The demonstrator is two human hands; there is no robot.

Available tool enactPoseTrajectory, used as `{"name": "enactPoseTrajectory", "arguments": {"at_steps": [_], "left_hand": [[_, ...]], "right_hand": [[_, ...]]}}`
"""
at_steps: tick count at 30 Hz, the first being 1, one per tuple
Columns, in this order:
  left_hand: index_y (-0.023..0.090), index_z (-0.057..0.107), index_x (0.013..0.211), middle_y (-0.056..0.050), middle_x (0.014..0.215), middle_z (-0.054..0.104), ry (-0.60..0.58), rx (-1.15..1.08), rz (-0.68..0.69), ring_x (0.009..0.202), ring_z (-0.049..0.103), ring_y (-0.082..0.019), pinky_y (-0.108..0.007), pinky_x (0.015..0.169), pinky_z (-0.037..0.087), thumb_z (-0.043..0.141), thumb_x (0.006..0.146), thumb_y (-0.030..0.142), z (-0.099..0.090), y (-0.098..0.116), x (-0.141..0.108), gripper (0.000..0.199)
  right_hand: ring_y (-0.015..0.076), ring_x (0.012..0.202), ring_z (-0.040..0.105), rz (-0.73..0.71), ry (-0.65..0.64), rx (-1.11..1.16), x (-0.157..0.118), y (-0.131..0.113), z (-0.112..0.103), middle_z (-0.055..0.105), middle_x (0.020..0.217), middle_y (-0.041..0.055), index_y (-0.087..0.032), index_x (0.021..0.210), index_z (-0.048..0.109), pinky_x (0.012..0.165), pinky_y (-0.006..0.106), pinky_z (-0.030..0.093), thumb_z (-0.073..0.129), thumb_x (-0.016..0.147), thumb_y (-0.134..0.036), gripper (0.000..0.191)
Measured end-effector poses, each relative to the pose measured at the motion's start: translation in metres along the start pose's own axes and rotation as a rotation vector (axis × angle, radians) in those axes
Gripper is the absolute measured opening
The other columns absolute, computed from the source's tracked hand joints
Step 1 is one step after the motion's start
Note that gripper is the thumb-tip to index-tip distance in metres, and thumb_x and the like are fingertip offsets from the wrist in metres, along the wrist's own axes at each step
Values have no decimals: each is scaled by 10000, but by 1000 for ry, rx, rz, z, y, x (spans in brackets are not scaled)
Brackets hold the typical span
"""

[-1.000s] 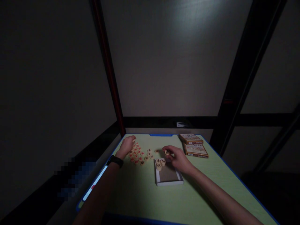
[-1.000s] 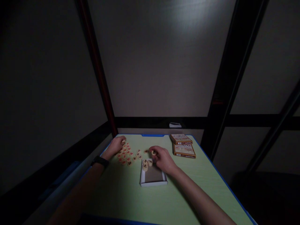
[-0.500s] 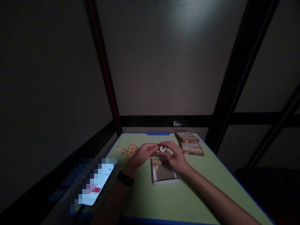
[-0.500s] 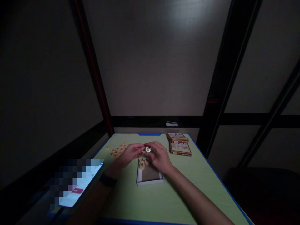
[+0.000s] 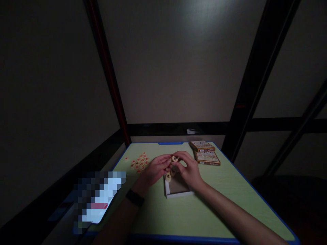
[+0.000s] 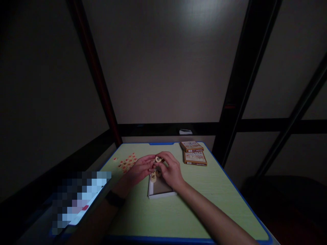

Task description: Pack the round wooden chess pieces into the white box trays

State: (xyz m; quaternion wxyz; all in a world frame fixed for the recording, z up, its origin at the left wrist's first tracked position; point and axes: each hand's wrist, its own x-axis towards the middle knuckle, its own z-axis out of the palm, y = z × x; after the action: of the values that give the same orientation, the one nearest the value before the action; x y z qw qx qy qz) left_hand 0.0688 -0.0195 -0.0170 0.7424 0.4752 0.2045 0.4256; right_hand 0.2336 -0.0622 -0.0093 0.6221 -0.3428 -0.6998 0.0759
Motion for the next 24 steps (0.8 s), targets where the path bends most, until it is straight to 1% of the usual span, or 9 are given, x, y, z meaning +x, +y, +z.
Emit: {"name": "enactPoseTrajectory", "arguments": {"at_steps": [2, 5, 8, 11, 13, 15, 18, 21, 24], "left_hand": [[131, 715, 987, -68, 898, 691, 1, -21, 10, 685, 583, -91, -202, 606, 403, 891, 642, 294, 2, 0, 1, 420], [121, 715, 950, -57, 832, 683, 39, -10, 8, 614, 554, -76, -190, 538, 349, 900, 625, 311, 3, 3, 1, 419], [94, 716, 869, -56, 767, 672, 77, 36, 10, 604, 554, -83, -193, 530, 340, 904, 611, 369, 2, 4, 1, 423], [82, 713, 806, -57, 727, 661, 82, 74, 9, 621, 559, -94, -202, 555, 362, 879, 640, 425, 1, 3, 0, 416], [82, 719, 809, -56, 717, 656, 57, 71, 15, 624, 548, -95, -209, 578, 378, 852, 677, 447, 2, 3, 0, 411], [84, 729, 840, -63, 743, 662, -5, 52, 23, 652, 550, -104, -223, 620, 403, 831, 708, 444, 5, 3, -1, 397], [89, 739, 908, -76, 818, 669, -90, 18, 27, 720, 556, -118, -236, 684, 418, 838, 717, 368, 8, 4, -2, 352], [96, 743, 925, -63, 832, 654, -81, -8, 20, 706, 525, -99, -220, 653, 385, 861, 688, 304, 8, 4, -2, 338], [106, 732, 911, -49, 824, 641, -74, -9, 1, 693, 522, -94, -223, 638, 370, 864, 683, 308, 7, 3, -1, 332]], "right_hand": [[212, 929, 655, 1, 17, -6, -1, -2, 2, 694, 989, 70, -235, 1003, 694, 836, 357, 553, 634, 859, -183, 164], [209, 910, 665, 4, 24, -16, -3, -2, 3, 709, 965, 62, -230, 987, 684, 815, 343, 558, 631, 862, -199, 139], [202, 882, 677, 2, 8, -35, -4, -1, 3, 725, 944, 54, -226, 979, 678, 799, 329, 560, 636, 863, -203, 126], [206, 903, 681, 7, -14, -56, -6, 0, 3, 735, 965, 57, -229, 999, 678, 826, 344, 555, 629, 870, -210, 139], [210, 903, 677, 9, -22, -66, -7, 0, 3, 735, 969, 61, -228, 1002, 679, 831, 353, 551, 626, 874, -224, 138], [211, 882, 669, 10, -16, -82, -6, 2, 2, 733, 954, 62, -226, 993, 679, 814, 353, 548, 624, 875, -234, 130], [212, 853, 656, 5, 7, -117, -4, 4, 0, 731, 925, 56, -224, 977, 680, 793, 354, 541, 628, 869, -234, 120], [217, 857, 647, -13, -10, -132, -2, 4, -2, 733, 925, 55, -226, 978, 688, 793, 363, 532, 631, 870, -227, 122], [224, 888, 638, -39, -56, -125, -2, 4, -2, 736, 942, 58, -233, 1006, 700, 809, 373, 529, 631, 873, -210, 152]]}}
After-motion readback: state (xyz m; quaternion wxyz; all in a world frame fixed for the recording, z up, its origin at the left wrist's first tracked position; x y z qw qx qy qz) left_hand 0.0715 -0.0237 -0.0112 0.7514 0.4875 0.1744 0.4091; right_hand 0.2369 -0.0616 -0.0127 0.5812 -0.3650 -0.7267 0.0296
